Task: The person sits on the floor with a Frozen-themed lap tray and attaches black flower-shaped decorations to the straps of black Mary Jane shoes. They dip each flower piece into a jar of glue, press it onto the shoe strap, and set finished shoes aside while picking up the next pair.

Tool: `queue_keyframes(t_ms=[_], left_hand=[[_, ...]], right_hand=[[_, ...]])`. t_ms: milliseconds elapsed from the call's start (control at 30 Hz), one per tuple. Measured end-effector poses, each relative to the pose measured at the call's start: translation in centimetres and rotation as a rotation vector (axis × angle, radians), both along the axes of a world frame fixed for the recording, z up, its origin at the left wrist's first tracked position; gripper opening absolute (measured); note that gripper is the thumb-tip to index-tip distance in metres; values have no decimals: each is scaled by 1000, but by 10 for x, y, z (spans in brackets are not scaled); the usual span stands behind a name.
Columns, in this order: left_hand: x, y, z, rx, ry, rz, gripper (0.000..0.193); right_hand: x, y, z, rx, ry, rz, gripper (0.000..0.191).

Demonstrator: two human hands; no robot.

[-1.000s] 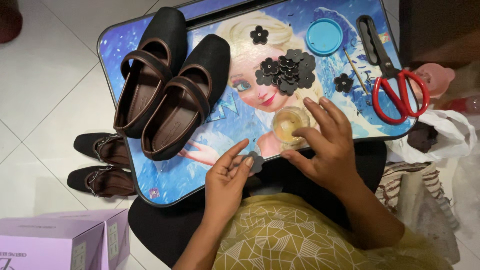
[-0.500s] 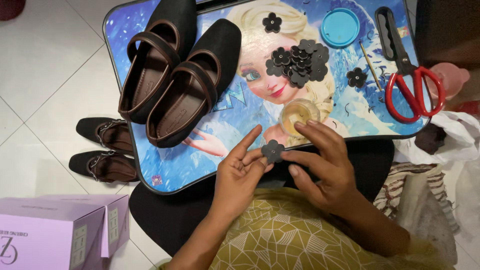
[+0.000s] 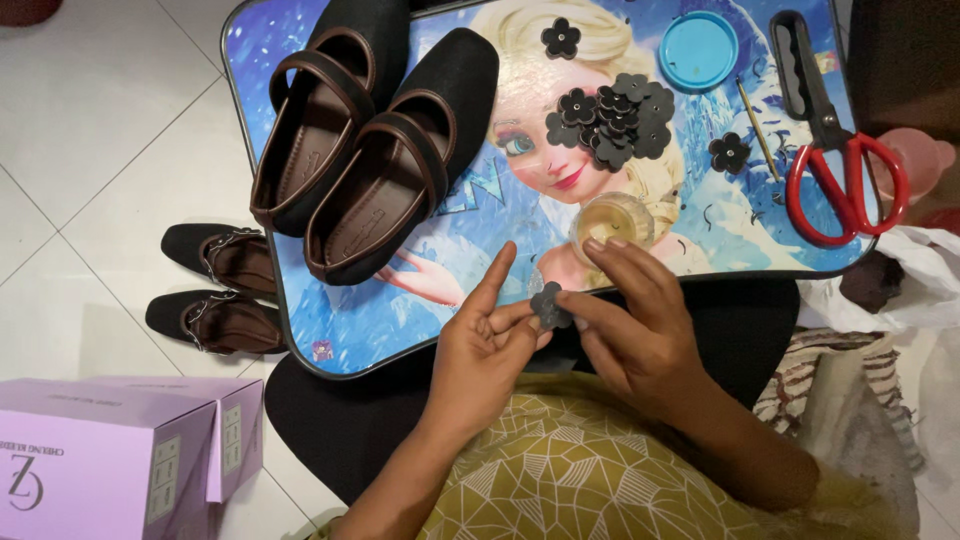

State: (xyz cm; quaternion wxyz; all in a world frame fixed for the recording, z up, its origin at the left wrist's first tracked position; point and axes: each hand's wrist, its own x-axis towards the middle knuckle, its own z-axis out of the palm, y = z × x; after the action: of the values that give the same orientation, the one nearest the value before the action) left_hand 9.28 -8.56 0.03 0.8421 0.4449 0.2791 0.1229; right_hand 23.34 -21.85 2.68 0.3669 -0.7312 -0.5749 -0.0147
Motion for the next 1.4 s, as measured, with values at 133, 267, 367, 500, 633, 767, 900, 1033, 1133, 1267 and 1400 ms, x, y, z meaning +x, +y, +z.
queue_keyframes(t_ms=[133,267,367,500,633,767,900,1033,1133,1267,1400], left_hand=[[-1,1,2,5,9,-6,81],[-1,2,1,20,-17,42,80],[-4,4,0,28,47,48,75],[-5,4,-6,46,21,50,61],[-8,2,-10,59,51,28,55],[-12,2,-13,82,44,54,50],[-14,2,-14,95,72,54,49],[-15,2,-16,119,81,72,48],[-14,3,-15,132,66,81,48],[-13,3,-12,113,59,67,48],[-9,1,-8,96,17,69,48]], right_hand=[[-2,-1,-2,-3,-28,84,43],[6,-7,-1,-14,-52,76,38],[21,-11,2,-40,-51,-94,29],[42,-5,0,-103,-182,-186,35],[47,2,-8,-135,-208,-167,46],[46,5,-12,-149,-225,-161,49],[46,7,-13,-167,-234,-160,48],[43,-4,-7,-111,-186,-189,45],[37,-14,-2,-107,-171,-191,45],[31,-17,-1,-124,-130,-160,45],[23,-19,4,-90,4,-64,37]])
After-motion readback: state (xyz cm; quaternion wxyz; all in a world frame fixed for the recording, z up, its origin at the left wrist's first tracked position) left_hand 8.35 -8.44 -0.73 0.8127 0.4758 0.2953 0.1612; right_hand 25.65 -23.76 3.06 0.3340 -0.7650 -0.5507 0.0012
